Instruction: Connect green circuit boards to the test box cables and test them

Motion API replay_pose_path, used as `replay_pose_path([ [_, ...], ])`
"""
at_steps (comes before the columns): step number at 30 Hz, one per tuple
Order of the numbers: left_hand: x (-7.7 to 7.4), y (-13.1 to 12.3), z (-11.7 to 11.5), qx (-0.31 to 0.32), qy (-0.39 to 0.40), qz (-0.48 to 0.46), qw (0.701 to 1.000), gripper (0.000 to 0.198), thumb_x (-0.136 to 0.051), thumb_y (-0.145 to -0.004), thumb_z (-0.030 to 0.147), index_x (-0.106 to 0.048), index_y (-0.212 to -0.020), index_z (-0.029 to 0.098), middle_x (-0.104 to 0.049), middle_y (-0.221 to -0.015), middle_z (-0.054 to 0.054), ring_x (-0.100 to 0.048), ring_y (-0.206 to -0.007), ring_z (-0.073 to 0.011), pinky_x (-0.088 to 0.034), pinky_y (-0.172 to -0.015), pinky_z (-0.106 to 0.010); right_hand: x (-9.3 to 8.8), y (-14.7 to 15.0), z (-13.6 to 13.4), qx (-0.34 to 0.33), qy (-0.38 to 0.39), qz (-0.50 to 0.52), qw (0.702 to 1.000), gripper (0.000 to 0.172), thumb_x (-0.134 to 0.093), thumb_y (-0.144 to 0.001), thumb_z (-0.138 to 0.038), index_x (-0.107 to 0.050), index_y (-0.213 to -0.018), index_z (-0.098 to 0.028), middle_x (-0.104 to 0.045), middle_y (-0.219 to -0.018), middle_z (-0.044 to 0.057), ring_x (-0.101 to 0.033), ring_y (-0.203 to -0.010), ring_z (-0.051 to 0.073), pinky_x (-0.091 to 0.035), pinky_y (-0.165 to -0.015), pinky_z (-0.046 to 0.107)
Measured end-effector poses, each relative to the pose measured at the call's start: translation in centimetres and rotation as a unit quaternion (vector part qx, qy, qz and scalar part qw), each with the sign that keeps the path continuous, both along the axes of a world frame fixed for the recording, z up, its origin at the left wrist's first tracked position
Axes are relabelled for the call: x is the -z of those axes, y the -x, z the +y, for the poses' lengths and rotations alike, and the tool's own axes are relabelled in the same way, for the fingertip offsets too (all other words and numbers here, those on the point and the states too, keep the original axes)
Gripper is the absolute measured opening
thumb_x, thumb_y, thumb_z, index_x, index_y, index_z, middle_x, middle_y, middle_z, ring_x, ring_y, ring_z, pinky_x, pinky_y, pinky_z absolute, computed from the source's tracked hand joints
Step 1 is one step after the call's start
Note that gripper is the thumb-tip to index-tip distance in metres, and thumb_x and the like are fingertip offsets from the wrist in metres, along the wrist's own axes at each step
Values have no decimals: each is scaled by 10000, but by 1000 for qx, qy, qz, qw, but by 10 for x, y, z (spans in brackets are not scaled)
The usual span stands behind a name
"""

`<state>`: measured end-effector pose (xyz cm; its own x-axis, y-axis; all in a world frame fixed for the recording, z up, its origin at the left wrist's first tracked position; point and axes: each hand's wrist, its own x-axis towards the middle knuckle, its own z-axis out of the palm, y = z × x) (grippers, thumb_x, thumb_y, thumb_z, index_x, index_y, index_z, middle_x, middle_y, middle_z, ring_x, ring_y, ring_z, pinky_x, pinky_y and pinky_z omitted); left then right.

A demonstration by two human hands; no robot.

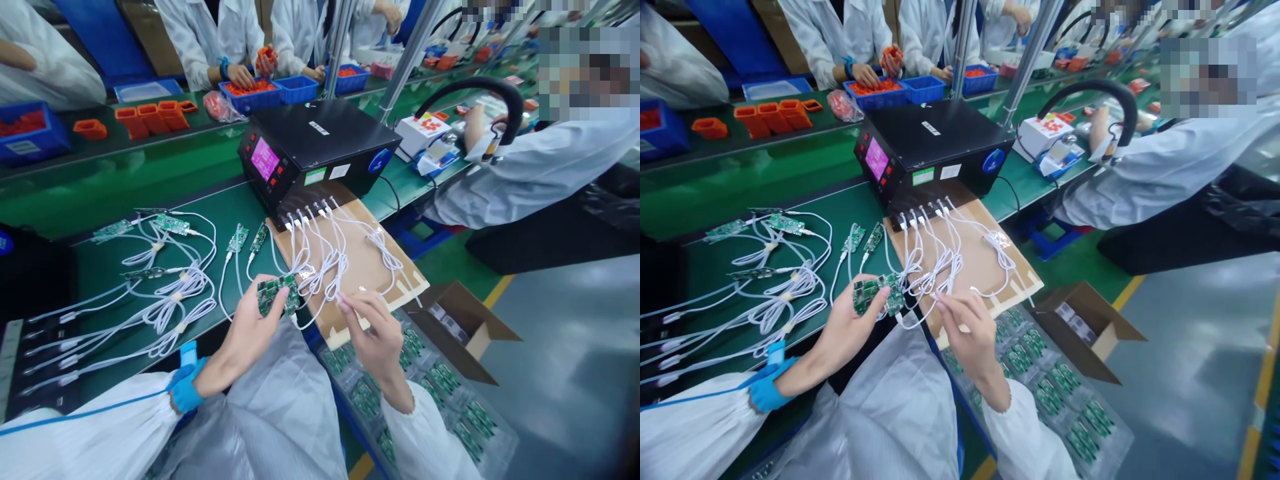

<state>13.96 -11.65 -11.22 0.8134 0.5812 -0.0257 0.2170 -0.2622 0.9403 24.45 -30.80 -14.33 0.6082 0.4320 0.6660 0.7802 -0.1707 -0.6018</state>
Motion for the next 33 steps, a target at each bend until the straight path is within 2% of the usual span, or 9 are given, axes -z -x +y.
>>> replay_pose_path([
  [4, -5, -18, -17, 31, -16, -47, 998, 148, -622, -985, 358, -658, -1014, 218, -692, -948, -24, -636, -854, -173, -468, -817, -279, -7, 1, 25, 59, -44, 35, 997, 247, -674, -965, -132, -781, -1147, -259, -750, -930, 46, -714, -805, 157, -602, -737, 318],
  [9, -3, -30, -23, 54, -50, -94, 993, 104, -651, -972, 304, -689, -954, 209, -664, -945, -25, -647, -881, -164, -493, -840, -272, -6, 4, 42, 86, -79, 35, 993, 197, -690, -951, -135, -786, -1095, -228, -717, -895, 46, -705, -794, 149, -612, -729, 301],
  [12, 0, -32, -21, 62, -72, -116, 989, 81, -671, -963, 275, -708, -957, 203, -665, -980, -25, -657, -906, -148, -511, -841, -259, -7, 4, 45, 97, -89, 23, 991, 171, -700, -937, -128, -782, -1052, -225, -704, -876, 33, -700, -775, 142, -615, -717, 291],
  [16, 3, -33, -19, 69, -64, -124, 988, 95, -688, -964, 278, -734, -1005, 205, -690, -1018, -28, -678, -937, -137, -533, -869, -253, -7, 3, 48, 94, -97, 33, 990, 181, -713, -924, -104, -765, -1048, -226, -699, -891, 27, -698, -793, 138, -613, -736, 290],
  [33, 6, -34, -11, 85, -65, -155, 982, 127, -711, -955, 255, -799, -1035, 210, -720, -1008, -38, -700, -915, -138, -556, -846, -257, -4, 1, 56, 91, -109, 87, 986, 145, -705, -940, -137, -759, -1040, -226, -687, -932, 22, -708, -821, 148, -599, -769, 326],
])
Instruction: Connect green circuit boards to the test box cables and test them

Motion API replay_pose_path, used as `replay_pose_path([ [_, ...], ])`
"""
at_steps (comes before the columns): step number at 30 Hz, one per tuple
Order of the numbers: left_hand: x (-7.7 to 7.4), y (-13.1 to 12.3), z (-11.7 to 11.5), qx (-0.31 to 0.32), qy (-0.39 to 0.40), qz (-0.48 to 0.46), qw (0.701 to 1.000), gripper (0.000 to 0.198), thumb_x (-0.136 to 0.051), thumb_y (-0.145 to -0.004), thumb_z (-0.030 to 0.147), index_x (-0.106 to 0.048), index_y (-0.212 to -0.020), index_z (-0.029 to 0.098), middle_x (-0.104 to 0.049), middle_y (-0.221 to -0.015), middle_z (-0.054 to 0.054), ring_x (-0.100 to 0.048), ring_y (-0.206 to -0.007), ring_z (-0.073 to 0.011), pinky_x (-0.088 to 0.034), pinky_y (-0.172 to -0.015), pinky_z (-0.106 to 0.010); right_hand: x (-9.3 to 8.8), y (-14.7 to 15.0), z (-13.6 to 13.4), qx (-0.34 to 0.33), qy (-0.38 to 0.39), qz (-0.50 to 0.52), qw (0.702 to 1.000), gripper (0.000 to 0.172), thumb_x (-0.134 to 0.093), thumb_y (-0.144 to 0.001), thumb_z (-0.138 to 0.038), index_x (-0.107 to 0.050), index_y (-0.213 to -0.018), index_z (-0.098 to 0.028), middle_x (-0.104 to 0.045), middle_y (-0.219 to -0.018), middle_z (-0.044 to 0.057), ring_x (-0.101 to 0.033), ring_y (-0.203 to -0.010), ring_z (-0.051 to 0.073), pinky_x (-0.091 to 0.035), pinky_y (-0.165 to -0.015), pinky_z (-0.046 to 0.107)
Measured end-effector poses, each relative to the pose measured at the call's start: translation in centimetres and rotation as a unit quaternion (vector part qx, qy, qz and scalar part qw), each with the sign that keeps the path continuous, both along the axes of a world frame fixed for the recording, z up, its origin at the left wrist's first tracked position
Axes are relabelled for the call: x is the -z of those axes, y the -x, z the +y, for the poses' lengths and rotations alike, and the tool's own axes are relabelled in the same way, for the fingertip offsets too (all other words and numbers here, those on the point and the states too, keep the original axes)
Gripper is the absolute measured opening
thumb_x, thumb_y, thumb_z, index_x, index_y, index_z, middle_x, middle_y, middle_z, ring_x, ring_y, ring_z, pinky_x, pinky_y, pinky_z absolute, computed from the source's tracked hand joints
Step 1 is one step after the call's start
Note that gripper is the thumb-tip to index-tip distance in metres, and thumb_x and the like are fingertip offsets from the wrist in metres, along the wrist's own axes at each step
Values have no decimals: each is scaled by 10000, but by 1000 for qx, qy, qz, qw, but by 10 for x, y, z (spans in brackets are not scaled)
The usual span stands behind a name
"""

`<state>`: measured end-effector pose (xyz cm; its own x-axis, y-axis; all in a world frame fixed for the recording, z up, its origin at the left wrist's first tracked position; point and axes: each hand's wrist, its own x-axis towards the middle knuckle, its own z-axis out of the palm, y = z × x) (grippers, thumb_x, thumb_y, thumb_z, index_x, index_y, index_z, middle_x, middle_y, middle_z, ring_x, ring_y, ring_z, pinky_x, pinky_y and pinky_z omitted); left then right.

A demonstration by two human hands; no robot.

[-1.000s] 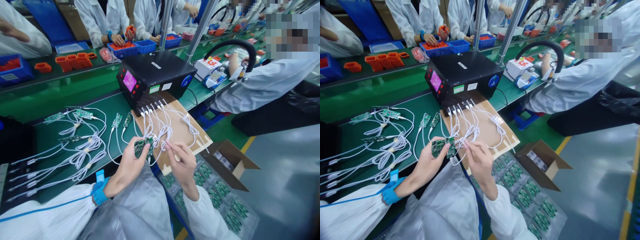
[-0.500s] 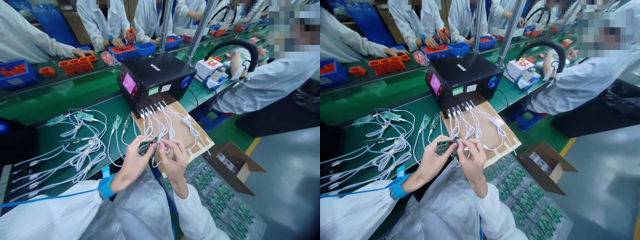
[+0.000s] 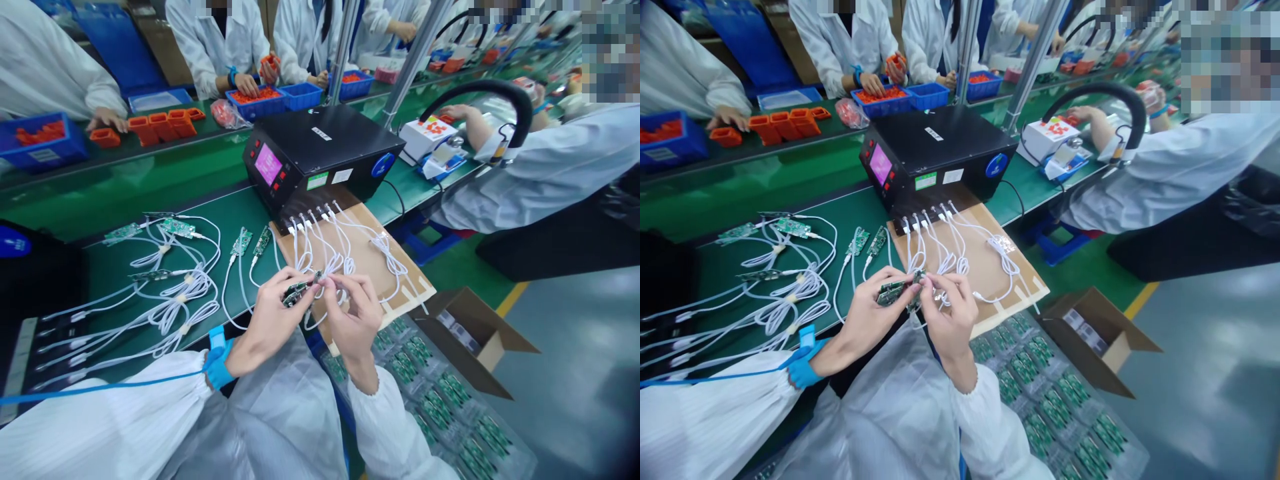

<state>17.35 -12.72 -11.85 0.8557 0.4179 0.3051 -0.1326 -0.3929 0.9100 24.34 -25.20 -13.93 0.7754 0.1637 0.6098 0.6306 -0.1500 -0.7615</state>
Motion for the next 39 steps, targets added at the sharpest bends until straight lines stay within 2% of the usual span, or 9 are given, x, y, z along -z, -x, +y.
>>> replay_pose_path([
  [8, -4, -3, -1, 6, -52, -56, 997, 153, -689, -952, 180, -803, -1052, 202, -676, -878, -17, -655, -779, -111, -543, -740, -238, 2, 0, 4, 2, 7, -5, 1000, 107, -713, -941, -166, -761, -1028, -207, -680, -934, 24, -692, -825, 144, -591, -778, 317],
  [15, -9, -8, 7, 29, -52, 11, 998, 132, -670, -957, 203, -792, -991, 165, -654, -872, -30, -628, -790, -133, -535, -748, -272, 10, -6, 7, -14, -6, 36, 999, 129, -703, -962, -283, -772, -1033, -200, -688, -957, 44, -719, -856, 169, -628, -801, 340],
  [22, -13, -14, 10, 49, -81, 42, 995, 129, -640, -956, 196, -759, -915, 167, -596, -837, -11, -576, -768, -132, -488, -741, -273, 12, -7, 14, 20, -20, 56, 998, 190, -698, -966, -359, -765, -990, -183, -666, -911, 38, -702, -842, 165, -607, -789, 334],
  [29, -19, -17, 5, 35, -58, 44, 997, 136, -634, -931, 148, -712, -819, 157, -552, -790, 5, -552, -737, -127, -456, -716, -270, 12, -6, 21, 30, -53, 100, 993, 234, -708, -954, -397, -764, -978, -171, -658, -890, 43, -697, -826, 175, -603, -785, 344],
  [32, -17, -16, 8, 35, -45, 35, 998, 180, -636, -929, 152, -684, -755, 159, -560, -783, 2, -557, -734, -129, -446, -704, -274, 9, -8, 21, 10, -48, 102, 994, 235, -708, -953, -396, -772, -990, -173, -674, -899, 50, -696, -839, 178, -610, -782, 343],
  [35, -14, -14, 14, 36, -39, 27, 998, 169, -649, -929, 163, -705, -769, 160, -599, -805, -7, -578, -752, -134, -449, -715, -277, 7, -8, 20, -29, -54, 114, 992, 220, -713, -949, -381, -780, -999, -177, -689, -921, 54, -706, -865, 181, -616, -803, 347],
  [39, -13, -13, 16, 36, -28, 17, 999, 170, -658, -907, 146, -702, -742, 154, -591, -789, -3, -574, -728, -124, -445, -697, -264, 8, -5, 20, -20, -45, 118, 992, 202, -708, -954, -363, -780, -985, -177, -678, -906, 46, -695, -859, 172, -606, -797, 327],
])
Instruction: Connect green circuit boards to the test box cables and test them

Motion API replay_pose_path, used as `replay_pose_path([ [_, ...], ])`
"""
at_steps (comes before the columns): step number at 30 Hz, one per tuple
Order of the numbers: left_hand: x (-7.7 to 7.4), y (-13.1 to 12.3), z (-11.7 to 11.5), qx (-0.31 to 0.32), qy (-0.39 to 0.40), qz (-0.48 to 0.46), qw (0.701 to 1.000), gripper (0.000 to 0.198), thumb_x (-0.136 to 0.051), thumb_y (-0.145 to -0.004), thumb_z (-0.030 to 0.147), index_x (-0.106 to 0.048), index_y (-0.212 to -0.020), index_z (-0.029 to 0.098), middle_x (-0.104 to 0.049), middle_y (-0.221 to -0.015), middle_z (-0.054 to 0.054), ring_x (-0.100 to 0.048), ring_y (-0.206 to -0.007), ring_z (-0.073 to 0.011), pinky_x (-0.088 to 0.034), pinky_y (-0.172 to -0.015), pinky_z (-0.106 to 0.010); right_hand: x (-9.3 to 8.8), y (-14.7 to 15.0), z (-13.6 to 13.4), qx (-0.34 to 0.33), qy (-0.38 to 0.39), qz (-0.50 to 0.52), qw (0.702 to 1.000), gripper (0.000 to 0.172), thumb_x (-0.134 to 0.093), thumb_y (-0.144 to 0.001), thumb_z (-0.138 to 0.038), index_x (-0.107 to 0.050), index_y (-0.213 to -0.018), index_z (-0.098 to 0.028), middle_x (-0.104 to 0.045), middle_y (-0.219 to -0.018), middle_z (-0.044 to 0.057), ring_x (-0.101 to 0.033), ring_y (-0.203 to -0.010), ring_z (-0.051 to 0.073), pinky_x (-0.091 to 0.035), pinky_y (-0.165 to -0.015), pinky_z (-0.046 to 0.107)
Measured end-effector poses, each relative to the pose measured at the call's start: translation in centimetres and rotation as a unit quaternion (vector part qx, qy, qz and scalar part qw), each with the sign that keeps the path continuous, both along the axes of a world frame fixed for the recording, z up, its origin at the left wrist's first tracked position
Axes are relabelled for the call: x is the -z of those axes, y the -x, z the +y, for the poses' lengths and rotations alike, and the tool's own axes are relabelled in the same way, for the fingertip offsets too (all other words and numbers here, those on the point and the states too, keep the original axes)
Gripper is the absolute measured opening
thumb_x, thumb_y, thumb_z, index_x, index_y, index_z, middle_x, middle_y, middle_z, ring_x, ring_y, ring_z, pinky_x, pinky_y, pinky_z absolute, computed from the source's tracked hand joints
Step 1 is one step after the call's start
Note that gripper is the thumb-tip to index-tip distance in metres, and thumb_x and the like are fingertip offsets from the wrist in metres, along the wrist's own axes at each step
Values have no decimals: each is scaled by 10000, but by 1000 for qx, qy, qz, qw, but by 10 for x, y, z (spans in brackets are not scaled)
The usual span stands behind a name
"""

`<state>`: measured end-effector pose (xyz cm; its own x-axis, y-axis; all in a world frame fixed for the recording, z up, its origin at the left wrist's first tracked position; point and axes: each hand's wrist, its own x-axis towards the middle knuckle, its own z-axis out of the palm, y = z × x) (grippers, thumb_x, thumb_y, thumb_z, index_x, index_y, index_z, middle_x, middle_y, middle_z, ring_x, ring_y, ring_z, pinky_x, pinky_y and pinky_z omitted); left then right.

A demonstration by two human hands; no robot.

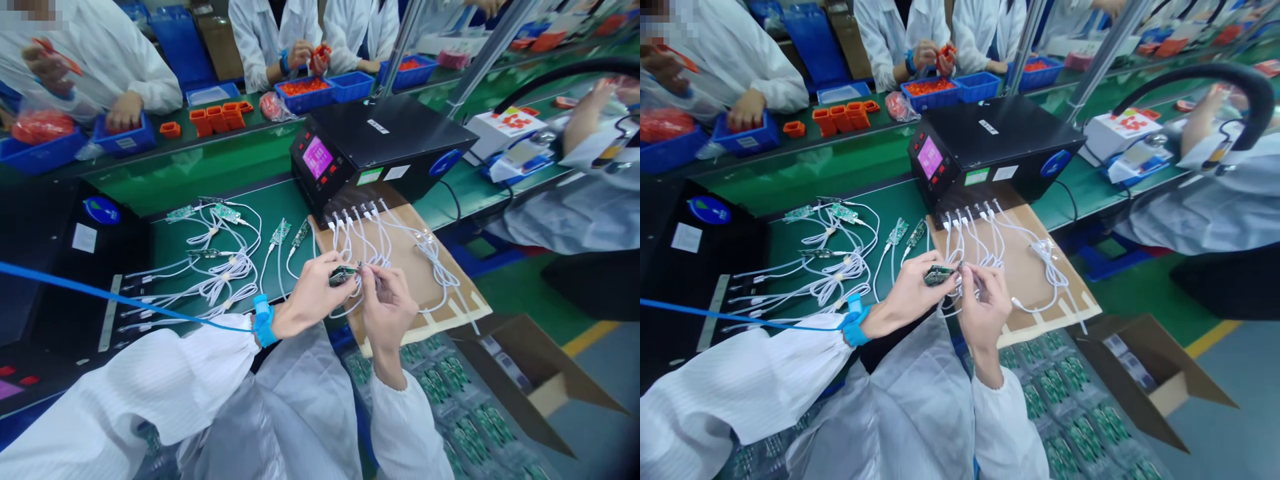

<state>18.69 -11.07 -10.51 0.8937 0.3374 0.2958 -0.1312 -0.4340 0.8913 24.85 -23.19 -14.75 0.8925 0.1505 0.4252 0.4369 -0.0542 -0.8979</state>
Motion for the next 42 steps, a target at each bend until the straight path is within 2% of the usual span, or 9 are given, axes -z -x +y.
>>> replay_pose_path([
  [7, -1, -3, -1, 14, -17, 2, 1000, 207, -630, -907, 160, -650, -701, 162, -535, -743, 13, -524, -688, -109, -423, -668, -253, -2, 1, 1, 13, 5, -11, 1000, 178, -693, -966, -330, -777, -975, -173, -666, -881, 38, -682, -828, 156, -596, -766, 299],
  [10, -3, -3, 0, -20, 29, 47, 998, 172, -690, -884, 215, -660, -724, 161, -589, -746, 5, -574, -698, -121, -442, -647, -250, 1, 2, -7, -9, 16, -16, 1000, 182, -668, -982, -324, -765, -1041, -181, -699, -975, 63, -705, -928, 178, -604, -880, 348],
  [16, -6, -1, -6, -47, 142, 100, 984, 169, -767, -860, 300, -746, -946, 157, -775, -941, -64, -734, -874, -205, -571, -772, -309, 20, 22, -24, -64, 103, 1, 993, 866, -808, -857, -366, -374, -1583, -180, -691, -1296, 159, -695, -1184, 254, -566, -1067, 475],
  [23, -1, -9, -6, -16, 176, 90, 980, 304, -745, -893, 414, -776, -1043, 152, -784, -897, -69, -739, -840, -203, -585, -753, -315, 7, 20, -43, -49, 161, -25, 985, 617, -749, -893, -329, -540, -1453, -177, -746, -1105, 92, -727, -907, 201, -625, -896, 383],
  [27, -8, -13, 14, -44, 124, 82, 988, 254, -704, -920, 377, -767, -1028, 156, -752, -794, -43, -697, -738, -179, -565, -733, -323, -9, -1, -90, -169, 316, -128, 925, 554, -710, -928, -362, -572, -1447, -229, -729, -1056, 72, -705, -855, 214, -614, -848, 397],
  [31, -14, -18, 31, -55, 96, 85, 990, 134, -661, -919, 260, -725, -970, 153, -708, -736, -19, -650, -678, -155, -547, -714, -310, 9, -24, -127, -227, 450, -213, 837, 476, -606, -994, -381, -587, -1459, -279, -720, -1035, 93, -705, -878, 268, -603, -775, 421],
  [35, -13, -25, 38, -2, 48, 118, 992, 79, -600, -914, 166, -637, -844, 172, -670, -751, -16, -626, -709, -161, -521, -740, -319, 23, -26, -130, -247, 439, -247, 828, 466, -587, -1005, -444, -610, -1440, -279, -710, -1122, 136, -719, -999, 316, -622, -809, 466],
  [38, -12, -29, 37, 34, -11, 148, 988, 148, -593, -897, 138, -550, -768, 195, -642, -767, -22, -615, -753, -181, -507, -778, -343, -1, -3, -109, -241, 385, -245, 857, 499, -618, -995, -498, -601, -1451, -298, -656, -1289, 150, -706, -1135, 319, -636, -836, 441],
  [42, -17, -37, 31, 35, -20, 163, 986, 114, -586, -916, 163, -527, -826, 201, -658, -812, -36, -629, -779, -196, -490, -758, -343, -52, 56, -53, -225, 252, -291, 895, 401, -655, -997, -232, -637, -1395, -275, -734, -993, 56, -735, -839, 186, -608, -740, 298],
])
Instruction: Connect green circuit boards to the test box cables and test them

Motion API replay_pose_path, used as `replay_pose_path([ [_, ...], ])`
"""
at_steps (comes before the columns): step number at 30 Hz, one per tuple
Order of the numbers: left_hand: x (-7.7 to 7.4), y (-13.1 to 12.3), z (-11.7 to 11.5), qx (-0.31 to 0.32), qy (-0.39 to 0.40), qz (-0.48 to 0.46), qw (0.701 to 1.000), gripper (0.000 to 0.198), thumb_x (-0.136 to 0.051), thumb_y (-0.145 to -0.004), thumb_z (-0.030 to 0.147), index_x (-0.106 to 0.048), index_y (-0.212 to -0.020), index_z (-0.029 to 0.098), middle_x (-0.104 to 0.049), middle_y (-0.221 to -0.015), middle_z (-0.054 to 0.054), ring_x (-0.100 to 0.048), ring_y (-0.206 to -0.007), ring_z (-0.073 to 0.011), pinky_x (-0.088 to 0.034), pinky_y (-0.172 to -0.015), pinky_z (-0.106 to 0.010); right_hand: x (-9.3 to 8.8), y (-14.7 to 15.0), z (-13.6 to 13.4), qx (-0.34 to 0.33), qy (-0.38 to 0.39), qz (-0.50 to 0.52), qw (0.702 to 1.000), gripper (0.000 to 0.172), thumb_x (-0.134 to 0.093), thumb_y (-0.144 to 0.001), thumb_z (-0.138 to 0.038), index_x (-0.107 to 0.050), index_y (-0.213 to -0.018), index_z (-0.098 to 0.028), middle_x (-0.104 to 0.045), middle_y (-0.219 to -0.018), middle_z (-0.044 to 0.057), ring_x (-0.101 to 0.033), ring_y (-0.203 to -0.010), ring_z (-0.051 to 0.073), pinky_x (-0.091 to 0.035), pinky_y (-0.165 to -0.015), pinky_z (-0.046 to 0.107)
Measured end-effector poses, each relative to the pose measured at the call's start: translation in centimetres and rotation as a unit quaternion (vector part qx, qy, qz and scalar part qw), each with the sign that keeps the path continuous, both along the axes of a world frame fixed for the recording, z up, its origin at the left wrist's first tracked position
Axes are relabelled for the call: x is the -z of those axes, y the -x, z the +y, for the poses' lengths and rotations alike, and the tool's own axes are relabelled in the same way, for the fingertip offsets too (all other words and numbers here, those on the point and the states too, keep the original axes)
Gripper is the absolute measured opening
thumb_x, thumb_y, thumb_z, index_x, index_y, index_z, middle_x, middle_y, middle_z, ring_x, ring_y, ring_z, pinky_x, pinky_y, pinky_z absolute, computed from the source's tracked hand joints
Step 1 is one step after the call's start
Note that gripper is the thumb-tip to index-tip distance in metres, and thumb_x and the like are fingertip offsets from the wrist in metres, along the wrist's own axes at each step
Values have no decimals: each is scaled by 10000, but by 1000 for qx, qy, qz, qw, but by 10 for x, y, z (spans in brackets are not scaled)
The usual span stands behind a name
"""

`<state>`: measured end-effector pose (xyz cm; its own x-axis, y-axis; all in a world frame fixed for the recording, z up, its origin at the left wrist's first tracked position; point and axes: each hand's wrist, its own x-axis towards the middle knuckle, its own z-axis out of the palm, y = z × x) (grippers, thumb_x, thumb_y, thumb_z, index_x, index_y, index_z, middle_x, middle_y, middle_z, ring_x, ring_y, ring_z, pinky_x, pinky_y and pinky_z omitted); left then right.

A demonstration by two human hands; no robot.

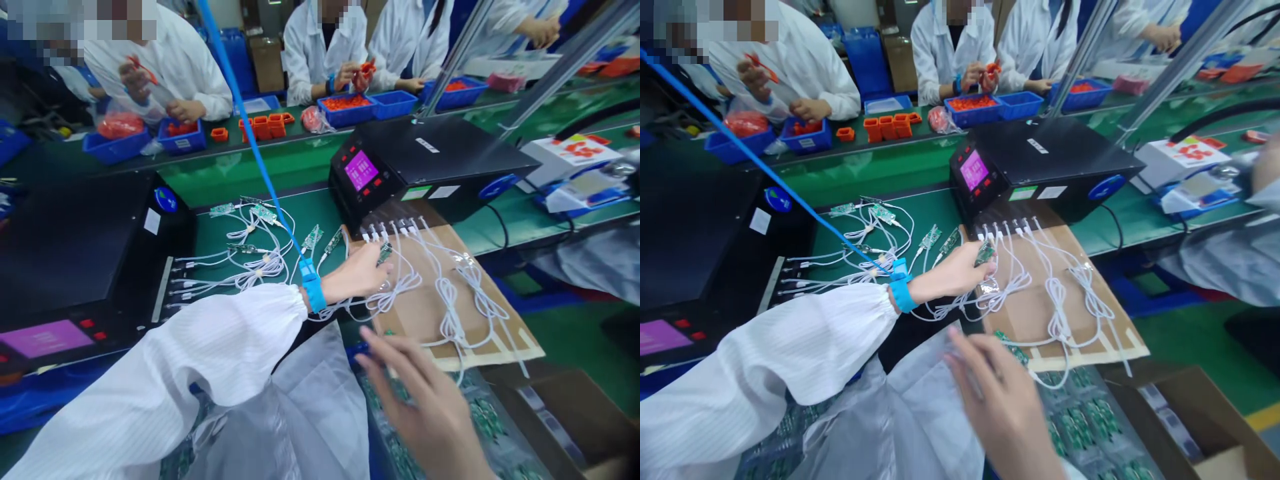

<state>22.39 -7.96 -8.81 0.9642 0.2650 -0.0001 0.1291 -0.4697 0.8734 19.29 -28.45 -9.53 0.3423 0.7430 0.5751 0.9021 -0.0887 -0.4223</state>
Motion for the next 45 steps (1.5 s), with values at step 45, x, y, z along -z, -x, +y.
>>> replay_pose_path([
  [45, -2, -10, 9, -81, -150, -59, 984, 130, -493, -930, 122, -477, -884, 243, -683, -930, -147, -690, -884, -277, -424, -652, -379, -28, 72, 92, 119, -70, 214, 967, 460, -674, -984, -245, -577, -1425, -157, -643, -777, -39, -593, -564, 54, -515, -529, 137],
])
